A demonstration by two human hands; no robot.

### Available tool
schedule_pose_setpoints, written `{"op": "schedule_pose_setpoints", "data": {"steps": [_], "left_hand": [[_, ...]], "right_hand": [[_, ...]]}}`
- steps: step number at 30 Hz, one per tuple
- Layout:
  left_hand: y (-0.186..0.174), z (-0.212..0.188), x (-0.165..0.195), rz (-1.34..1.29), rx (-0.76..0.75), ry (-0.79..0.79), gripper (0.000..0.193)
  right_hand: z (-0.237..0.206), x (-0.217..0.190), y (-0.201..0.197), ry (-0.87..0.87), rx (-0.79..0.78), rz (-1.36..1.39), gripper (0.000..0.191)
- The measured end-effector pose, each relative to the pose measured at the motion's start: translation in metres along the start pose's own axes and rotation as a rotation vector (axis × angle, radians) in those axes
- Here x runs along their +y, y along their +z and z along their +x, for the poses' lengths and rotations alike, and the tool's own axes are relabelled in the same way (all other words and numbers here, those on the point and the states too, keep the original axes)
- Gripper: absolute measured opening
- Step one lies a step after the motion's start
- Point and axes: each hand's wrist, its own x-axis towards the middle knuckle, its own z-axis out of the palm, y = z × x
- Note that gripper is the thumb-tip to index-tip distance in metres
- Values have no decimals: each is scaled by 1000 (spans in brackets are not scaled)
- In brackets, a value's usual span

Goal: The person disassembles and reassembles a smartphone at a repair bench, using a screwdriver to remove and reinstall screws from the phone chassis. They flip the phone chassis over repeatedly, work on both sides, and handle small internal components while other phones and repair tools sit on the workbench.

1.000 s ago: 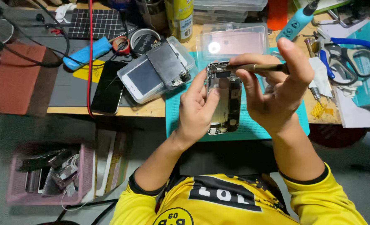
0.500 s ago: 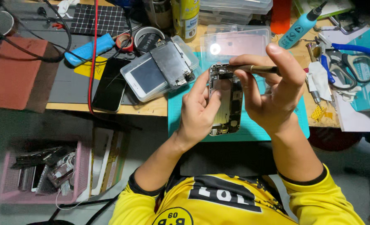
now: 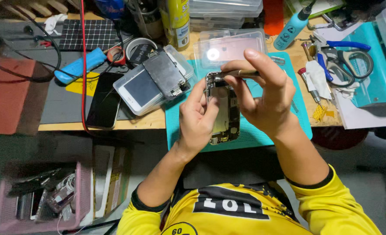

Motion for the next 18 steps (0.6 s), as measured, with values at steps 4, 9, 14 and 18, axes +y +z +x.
{"op": "schedule_pose_setpoints", "data": {"steps": [4,9,14,18], "left_hand": [[2,10,-2,3,53,0,26],[2,17,-9,168,145,-19,18],[1,21,-15,121,160,-30,17],[-3,21,-14,145,158,5,17]], "right_hand": [[1,2,-1,-42,-13,-123,64],[5,1,-1,-57,-54,-179,64],[12,-3,-5,-90,-119,-137,65],[16,-8,-7,-103,-129,-146,61]]}}
